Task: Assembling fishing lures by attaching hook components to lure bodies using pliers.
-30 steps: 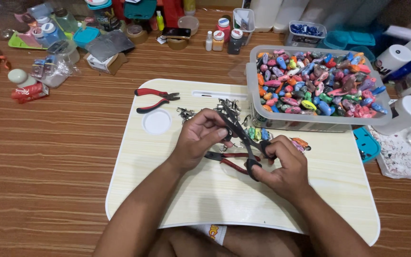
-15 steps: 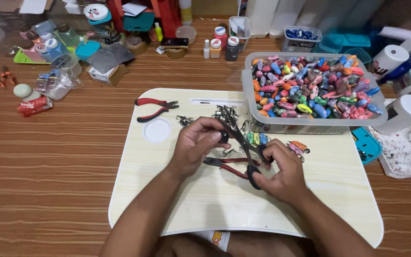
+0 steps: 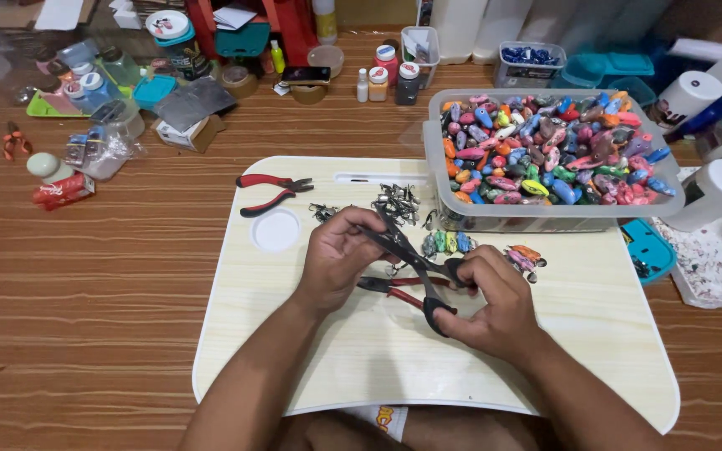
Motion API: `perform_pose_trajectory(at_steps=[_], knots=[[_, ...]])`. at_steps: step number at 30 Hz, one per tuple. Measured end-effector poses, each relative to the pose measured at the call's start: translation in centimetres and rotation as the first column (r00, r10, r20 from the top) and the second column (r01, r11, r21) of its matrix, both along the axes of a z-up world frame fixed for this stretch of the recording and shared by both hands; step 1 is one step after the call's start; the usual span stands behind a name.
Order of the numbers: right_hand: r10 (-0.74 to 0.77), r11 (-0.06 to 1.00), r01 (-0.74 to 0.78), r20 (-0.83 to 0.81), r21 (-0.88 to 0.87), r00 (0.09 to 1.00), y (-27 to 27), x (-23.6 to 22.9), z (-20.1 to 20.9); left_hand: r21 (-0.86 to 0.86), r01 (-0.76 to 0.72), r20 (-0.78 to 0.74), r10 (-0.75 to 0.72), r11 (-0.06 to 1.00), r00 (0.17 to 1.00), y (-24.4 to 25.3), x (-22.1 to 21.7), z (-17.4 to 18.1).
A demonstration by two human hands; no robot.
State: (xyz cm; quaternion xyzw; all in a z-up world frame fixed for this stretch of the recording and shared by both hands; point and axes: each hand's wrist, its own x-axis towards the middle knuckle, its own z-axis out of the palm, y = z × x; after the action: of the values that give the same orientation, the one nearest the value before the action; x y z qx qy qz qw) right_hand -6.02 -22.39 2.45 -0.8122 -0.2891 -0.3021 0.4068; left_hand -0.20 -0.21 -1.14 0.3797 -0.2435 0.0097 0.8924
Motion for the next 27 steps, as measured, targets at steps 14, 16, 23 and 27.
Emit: perform_pose_trajectory(at_steps=[14,16,23,27], knots=[[-0.007,0.999,0.004,0.061,0.046,0.998,0.8,-0.3,1.7,0.066,-0.052,-0.023,0.053,0.996,0.998,0.9,-0.2,0.1],[0.010,0.998,-0.013,0.058,0.055,0.998,1.0,-0.3,1.8,0.062,-0.065,-0.021,0.066,0.996,0.998,1.0,-0.3,0.1],[0.021,0.998,-0.024,0.056,0.060,0.998,0.9,-0.2,1.3,0.058,-0.099,-0.008,0.099,0.993,0.995,0.9,-0.3,0.1],[0.022,0.998,-0.026,0.066,0.051,0.998,0.9,-0.1,1.1,0.054,-0.117,-0.008,0.117,0.992,0.993,0.6,-0.6,0.8]])
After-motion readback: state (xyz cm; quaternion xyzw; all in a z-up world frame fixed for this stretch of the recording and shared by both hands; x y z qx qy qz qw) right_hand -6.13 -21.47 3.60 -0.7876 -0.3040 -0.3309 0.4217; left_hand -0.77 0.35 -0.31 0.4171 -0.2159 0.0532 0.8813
